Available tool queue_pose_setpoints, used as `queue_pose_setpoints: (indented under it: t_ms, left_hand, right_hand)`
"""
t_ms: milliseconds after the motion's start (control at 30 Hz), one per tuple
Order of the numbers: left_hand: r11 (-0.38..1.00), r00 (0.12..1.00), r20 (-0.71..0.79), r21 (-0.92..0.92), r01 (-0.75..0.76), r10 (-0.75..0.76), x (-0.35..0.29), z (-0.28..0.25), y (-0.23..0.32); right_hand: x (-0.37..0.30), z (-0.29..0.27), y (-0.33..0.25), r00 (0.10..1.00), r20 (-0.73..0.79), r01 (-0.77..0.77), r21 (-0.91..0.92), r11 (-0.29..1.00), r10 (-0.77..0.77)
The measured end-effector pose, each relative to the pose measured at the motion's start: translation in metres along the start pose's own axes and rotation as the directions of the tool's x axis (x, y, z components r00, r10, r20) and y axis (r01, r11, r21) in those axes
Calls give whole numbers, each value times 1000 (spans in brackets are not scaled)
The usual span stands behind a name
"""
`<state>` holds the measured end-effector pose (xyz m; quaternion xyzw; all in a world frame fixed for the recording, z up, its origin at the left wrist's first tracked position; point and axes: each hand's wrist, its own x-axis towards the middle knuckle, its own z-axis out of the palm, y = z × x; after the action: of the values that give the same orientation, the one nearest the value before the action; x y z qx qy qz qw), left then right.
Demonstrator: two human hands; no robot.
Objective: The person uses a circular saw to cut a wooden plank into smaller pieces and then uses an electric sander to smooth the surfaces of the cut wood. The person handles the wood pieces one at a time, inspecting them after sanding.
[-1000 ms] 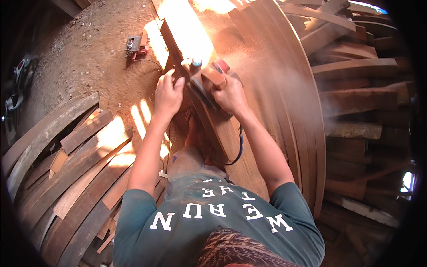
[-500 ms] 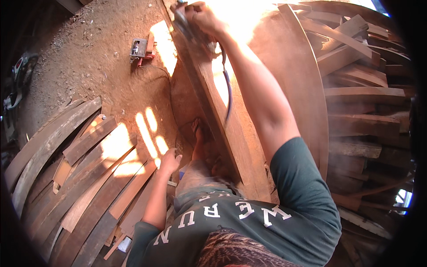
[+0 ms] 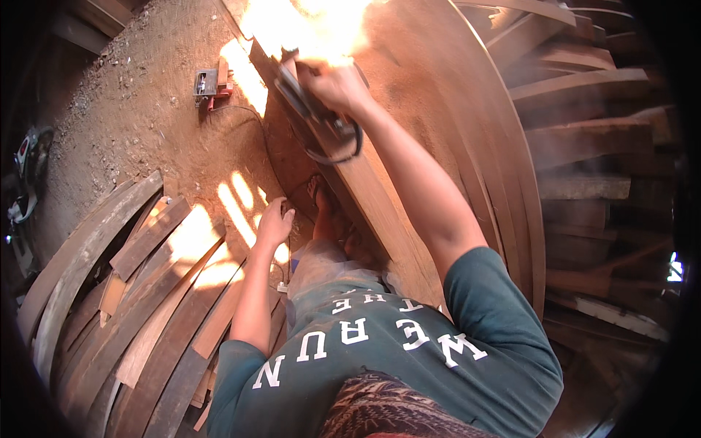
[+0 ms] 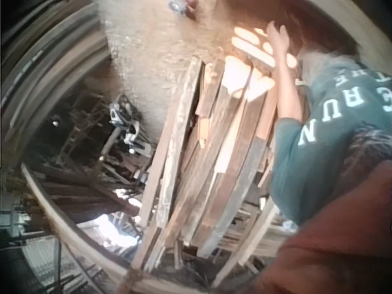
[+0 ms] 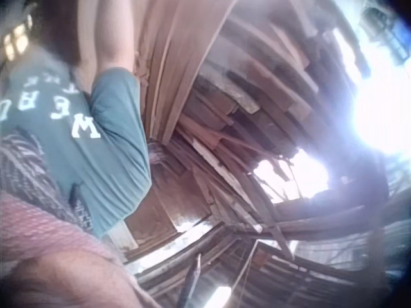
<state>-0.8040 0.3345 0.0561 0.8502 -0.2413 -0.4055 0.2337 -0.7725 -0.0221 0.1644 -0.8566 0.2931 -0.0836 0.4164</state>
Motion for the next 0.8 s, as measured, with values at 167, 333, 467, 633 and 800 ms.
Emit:
queue_pose_setpoints:
  t_ms: [167,333,467,633,800]
  left_hand:
    - [947,938,-168,163,-278,304,-20,13,64]
    - [728,735,-178,411,-548,654,-54,59,138]
    - [268,523,241,644,-717,818,-81,135,169]
    - [37,516,561,652,-757,647,-77,149,182]
    - [4,512,555,675,-738,656,-105,118,131]
  right_hand:
    - [-198,-45,47,978,118,-183,100,978,171]
    - [-446,-84,77,942,77,-335,201,921,326]
    - [-563,-108,79,860,37,-502,247,829,509]
    - [-624,-114,89,787,-65,-552,371,747,614]
    - [-651,-113,106,742,-166,-524,461,716,649]
